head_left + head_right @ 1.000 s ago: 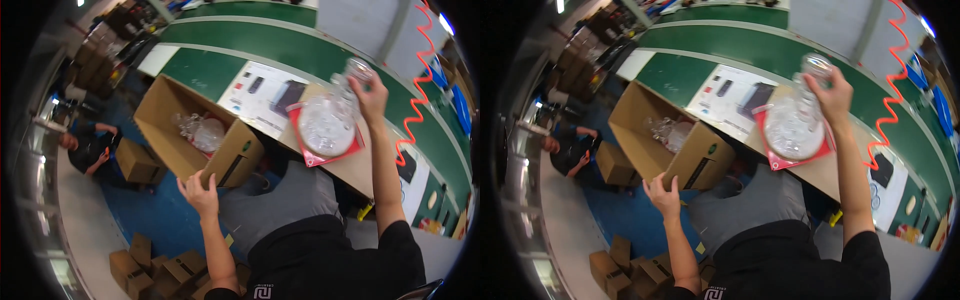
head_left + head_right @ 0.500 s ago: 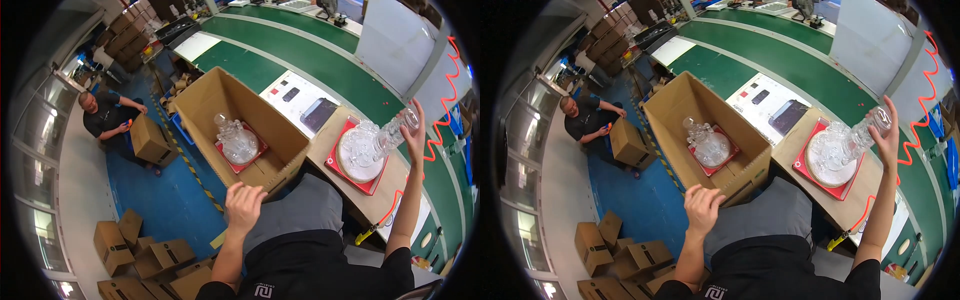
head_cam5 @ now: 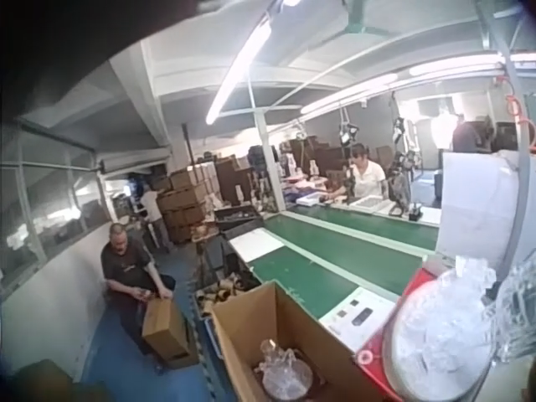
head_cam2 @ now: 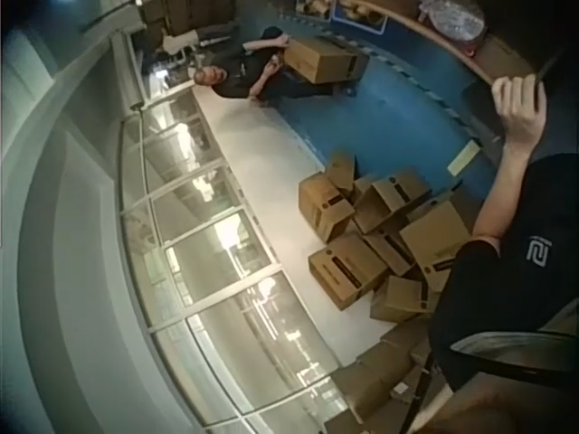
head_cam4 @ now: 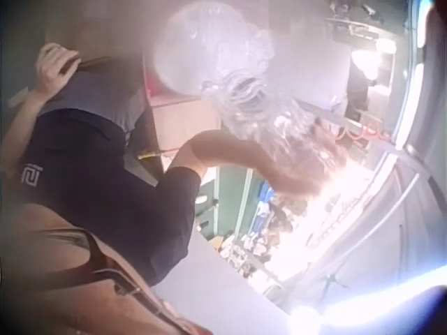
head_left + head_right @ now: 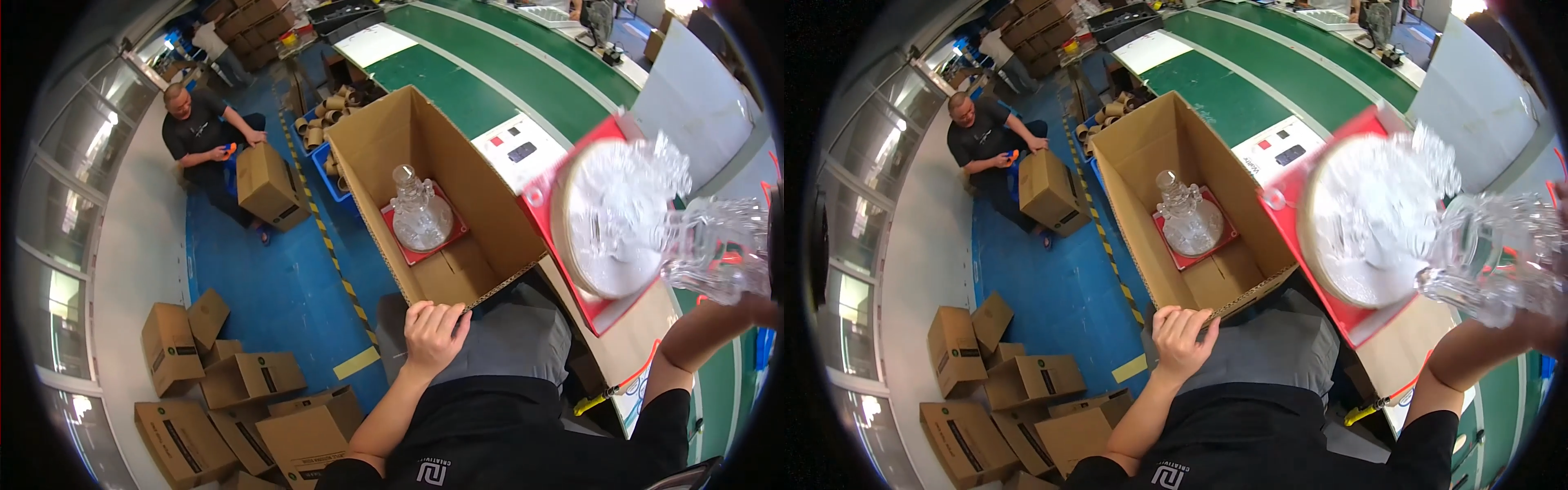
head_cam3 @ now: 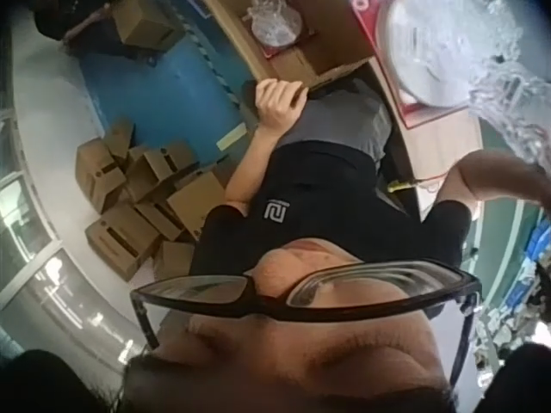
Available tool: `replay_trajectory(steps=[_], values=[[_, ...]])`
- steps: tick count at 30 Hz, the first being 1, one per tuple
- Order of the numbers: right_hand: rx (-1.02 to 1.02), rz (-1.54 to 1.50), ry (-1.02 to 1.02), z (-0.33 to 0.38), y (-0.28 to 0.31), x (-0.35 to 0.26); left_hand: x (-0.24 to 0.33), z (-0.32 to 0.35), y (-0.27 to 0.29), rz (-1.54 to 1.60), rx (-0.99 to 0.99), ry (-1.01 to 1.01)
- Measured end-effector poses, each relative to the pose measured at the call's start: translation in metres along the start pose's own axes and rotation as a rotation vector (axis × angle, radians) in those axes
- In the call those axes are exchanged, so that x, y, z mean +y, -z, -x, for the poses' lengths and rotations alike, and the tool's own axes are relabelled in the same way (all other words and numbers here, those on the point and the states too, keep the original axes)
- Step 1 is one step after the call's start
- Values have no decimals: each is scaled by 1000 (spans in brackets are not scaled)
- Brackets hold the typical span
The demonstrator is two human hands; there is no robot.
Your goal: Cleaning glass lighting components with an air duster and packaging them into cardboard boxes on an assembly line.
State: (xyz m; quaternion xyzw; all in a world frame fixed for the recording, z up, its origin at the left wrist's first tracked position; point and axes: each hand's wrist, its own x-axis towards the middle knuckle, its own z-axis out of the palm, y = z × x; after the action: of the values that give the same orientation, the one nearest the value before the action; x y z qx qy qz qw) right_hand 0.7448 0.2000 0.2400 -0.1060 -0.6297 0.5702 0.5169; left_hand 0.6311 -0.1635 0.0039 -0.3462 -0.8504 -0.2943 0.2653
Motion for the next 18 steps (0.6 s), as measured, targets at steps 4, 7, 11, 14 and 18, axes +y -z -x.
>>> replay_trajectory(steps=[4, 7, 11, 14, 18], values=[[52, -261, 65, -59, 62, 49, 1, -1, 9, 19, -39, 2], [143, -455, 80, -28, -104, 33, 3, 0, 10, 238, -16, -10], [67, -777, 106, -10, -181, 41, -24, 23, 10, 226, 278, 172], [-109, -884, 62, -13, -194, 100, -45, 9, 4, 481, 234, 599], [-61, -747, -243, 3, -210, 142, -60, 21, -9, 837, 183, 797]])
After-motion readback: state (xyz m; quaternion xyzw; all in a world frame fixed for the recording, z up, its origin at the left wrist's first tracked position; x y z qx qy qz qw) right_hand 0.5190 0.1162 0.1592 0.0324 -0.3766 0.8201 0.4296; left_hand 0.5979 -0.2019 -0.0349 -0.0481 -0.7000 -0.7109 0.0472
